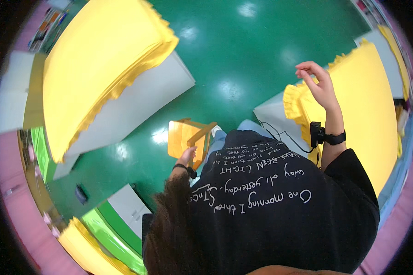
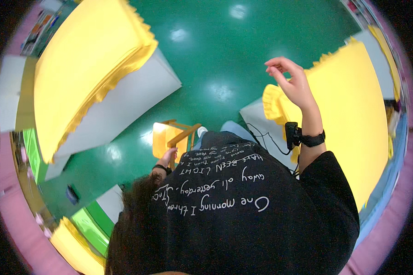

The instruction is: The person picks up several colored pencils scattered on the floor and places them one by one into a cylindrical container held in the left hand.

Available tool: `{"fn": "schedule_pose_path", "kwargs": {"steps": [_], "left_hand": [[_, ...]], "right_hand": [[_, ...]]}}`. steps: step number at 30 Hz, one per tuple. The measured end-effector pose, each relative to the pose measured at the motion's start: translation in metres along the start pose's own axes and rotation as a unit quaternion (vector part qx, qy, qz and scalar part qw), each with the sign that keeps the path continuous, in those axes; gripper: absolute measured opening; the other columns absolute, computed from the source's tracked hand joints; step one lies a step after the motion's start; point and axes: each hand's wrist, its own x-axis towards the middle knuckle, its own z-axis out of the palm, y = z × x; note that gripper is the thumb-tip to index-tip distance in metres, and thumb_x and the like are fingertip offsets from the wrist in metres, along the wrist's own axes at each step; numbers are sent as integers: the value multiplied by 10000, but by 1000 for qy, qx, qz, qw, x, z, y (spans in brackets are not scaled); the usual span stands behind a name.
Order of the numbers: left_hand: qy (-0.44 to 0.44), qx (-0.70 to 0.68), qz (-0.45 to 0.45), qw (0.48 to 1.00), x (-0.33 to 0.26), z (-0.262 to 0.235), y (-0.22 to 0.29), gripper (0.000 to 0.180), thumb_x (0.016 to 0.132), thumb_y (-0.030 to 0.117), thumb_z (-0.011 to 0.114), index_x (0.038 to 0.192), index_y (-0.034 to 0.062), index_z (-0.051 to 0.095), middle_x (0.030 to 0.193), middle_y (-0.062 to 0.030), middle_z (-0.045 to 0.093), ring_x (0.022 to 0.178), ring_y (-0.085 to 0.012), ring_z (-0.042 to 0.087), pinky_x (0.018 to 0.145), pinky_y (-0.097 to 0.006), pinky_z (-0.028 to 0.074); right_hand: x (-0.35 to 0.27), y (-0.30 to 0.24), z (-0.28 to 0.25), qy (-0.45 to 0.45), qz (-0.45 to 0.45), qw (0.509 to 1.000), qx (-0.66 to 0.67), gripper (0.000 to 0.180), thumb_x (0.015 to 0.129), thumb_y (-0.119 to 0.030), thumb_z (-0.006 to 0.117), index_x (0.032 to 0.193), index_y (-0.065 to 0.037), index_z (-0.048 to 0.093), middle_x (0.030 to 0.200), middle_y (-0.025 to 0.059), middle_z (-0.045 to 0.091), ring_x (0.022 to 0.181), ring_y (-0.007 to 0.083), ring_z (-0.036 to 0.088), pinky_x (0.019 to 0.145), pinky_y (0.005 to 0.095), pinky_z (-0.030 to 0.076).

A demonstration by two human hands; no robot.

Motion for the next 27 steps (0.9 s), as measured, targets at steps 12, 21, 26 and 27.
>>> {"fn": "schedule_pose_path", "kwargs": {"steps": [12,21,26,27], "left_hand": [[-195,380,-146,892,153,150,245,321,796,384,619,844,74,550,709,-33,511,598,-162,509,561,-307,431],[-266,591,-80,757,212,254,378,381,777,406,606,910,51,567,738,-25,489,676,-155,474,624,-301,410],[-265,718,-24,643,241,303,452,426,751,427,635,911,38,565,788,-52,532,721,-174,495,686,-304,408],[-264,742,-9,616,248,312,465,455,739,441,642,924,33,564,790,-58,538,718,-178,500,677,-304,409]], "right_hand": [[-92,76,-91,256,209,944,-18,97,882,-19,539,946,27,596,803,54,621,762,123,587,717,247,469],[-108,116,-94,363,263,894,9,83,870,-5,547,930,20,598,805,55,622,761,128,589,709,249,471],[-94,124,-87,409,301,861,-13,85,860,8,553,930,21,601,821,56,628,760,129,592,707,246,468],[-92,129,-84,427,314,848,-10,85,859,8,555,929,21,601,825,56,628,760,128,591,707,245,468]]}}
